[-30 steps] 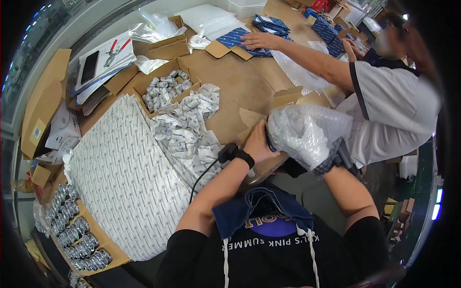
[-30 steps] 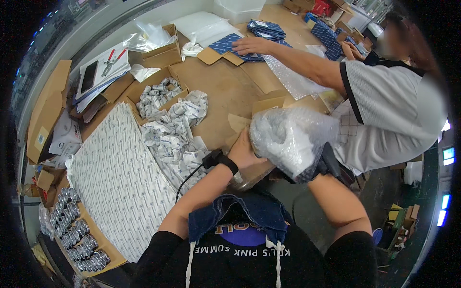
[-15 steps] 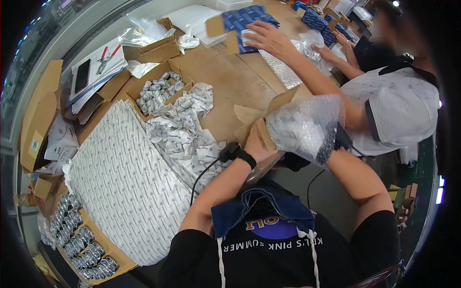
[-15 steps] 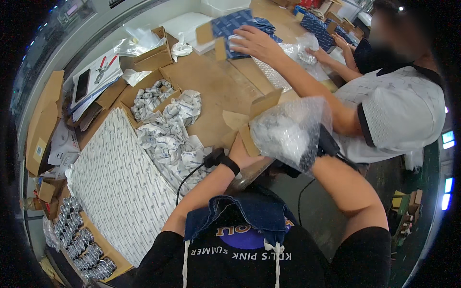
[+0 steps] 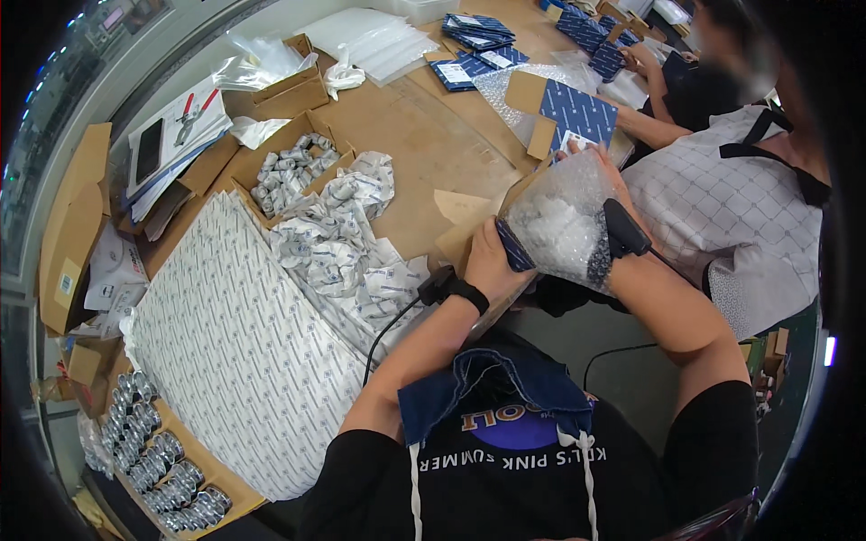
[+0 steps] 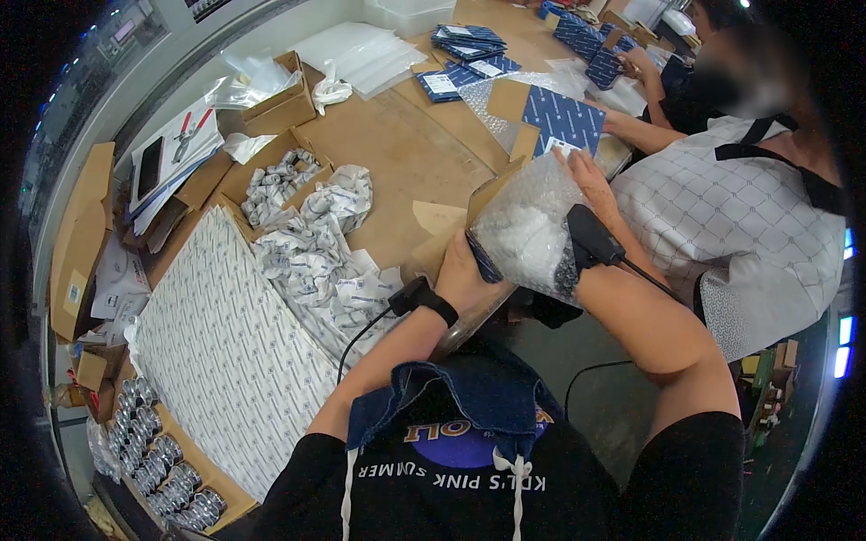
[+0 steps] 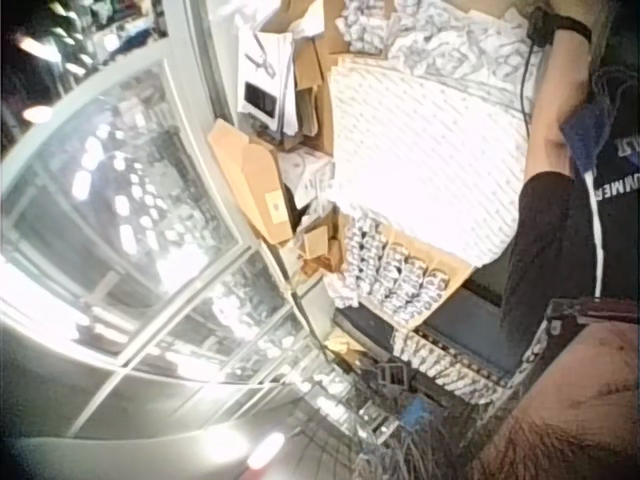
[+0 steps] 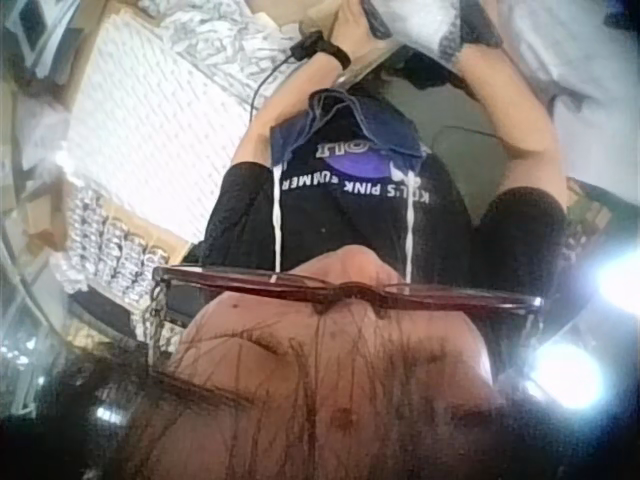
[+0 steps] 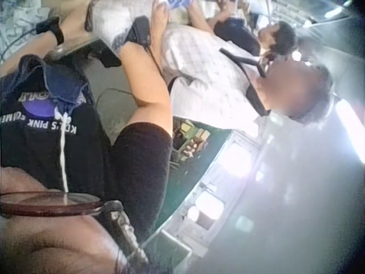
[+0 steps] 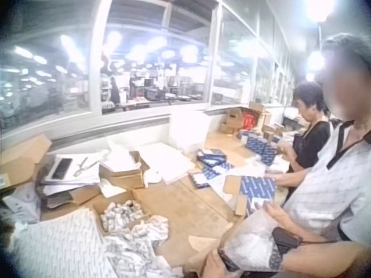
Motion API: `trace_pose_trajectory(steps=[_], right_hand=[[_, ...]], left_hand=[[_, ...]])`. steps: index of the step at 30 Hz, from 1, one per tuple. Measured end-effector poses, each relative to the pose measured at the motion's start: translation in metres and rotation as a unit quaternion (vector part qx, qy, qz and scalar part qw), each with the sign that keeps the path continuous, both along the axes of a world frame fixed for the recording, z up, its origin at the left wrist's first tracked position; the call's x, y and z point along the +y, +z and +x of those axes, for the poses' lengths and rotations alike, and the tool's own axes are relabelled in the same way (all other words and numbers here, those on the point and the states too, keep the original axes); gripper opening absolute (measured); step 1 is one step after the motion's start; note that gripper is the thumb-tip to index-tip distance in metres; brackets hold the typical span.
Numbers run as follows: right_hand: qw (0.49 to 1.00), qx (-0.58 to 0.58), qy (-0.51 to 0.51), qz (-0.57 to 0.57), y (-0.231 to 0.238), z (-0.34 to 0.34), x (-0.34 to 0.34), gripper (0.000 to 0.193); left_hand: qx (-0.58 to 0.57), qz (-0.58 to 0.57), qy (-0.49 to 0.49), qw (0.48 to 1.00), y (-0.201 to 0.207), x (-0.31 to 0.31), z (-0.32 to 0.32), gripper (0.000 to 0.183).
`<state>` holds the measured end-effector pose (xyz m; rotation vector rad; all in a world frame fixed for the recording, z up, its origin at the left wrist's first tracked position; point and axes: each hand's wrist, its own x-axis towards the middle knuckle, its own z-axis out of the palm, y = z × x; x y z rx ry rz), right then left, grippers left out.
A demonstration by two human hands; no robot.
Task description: The recorder is wrapping mechanical components in paper and bubble wrap and placing them into cardboard boxes on a fabrication floor.
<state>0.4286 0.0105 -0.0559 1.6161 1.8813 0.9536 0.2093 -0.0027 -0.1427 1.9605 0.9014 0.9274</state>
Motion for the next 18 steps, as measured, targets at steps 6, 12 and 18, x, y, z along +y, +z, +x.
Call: trace_pose_trajectory(steps=[6, 12, 18], right_hand=[[0.917, 0.246, 0.121, -0.290, 0.047, -0.066, -0.023, 0.039], [0.873, 0.355, -0.086, -0.324, 0.111, -0.091, -0.017, 0.032], [0.835, 0.382, 0.003, -0.395, 0.061, -0.062, 0.007, 0.044]], left_hand=[[0.005, -0.035, -0.016, 0.999, 0.008, -0.012, 0.004, 0.099], [0.010, -0.024, 0.052, 0.998, 0.008, -0.010, 0.003, 0.086], [-0.010, -0.022, 0.042, 0.999, 0.007, 0.002, 0.005, 0.092]])
